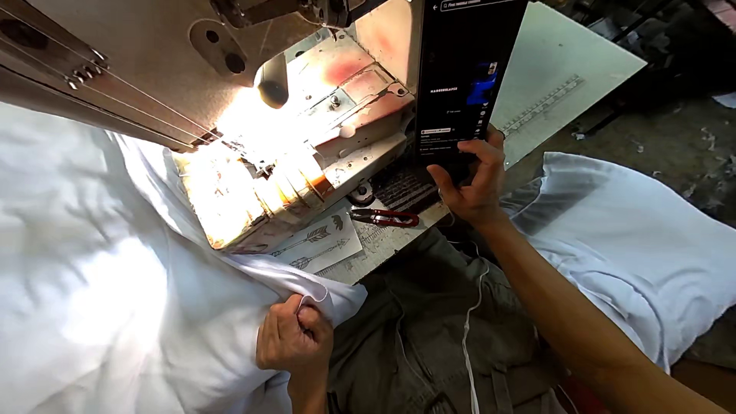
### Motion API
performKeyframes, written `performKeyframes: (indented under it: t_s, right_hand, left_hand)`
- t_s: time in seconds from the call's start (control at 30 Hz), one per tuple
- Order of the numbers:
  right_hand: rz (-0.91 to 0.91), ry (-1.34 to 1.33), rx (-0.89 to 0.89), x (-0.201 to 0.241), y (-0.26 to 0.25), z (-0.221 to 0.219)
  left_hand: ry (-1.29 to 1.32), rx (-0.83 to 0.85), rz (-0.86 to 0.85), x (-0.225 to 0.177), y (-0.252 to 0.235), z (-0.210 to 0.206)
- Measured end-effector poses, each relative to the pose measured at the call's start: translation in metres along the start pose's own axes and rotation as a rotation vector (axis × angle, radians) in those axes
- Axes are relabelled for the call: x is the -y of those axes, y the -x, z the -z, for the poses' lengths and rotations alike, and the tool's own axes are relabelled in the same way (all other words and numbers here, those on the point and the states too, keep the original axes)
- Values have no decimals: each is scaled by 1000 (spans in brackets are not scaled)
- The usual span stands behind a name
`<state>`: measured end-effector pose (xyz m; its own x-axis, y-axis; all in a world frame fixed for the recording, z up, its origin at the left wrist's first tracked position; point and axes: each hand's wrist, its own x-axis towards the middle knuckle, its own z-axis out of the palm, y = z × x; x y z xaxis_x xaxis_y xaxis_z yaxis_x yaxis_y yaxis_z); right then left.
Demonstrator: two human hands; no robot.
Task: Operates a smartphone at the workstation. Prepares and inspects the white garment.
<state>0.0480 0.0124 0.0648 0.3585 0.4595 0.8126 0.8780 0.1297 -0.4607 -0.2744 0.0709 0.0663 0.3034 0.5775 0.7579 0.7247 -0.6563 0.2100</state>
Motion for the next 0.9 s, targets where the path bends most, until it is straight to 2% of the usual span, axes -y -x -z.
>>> performKeyframes:
  t_s: [0.9]
  right_hand:
    - [8, 5, -4, 0, 0, 0]
  left_hand:
    - [-10, 13, 2, 0, 1, 1]
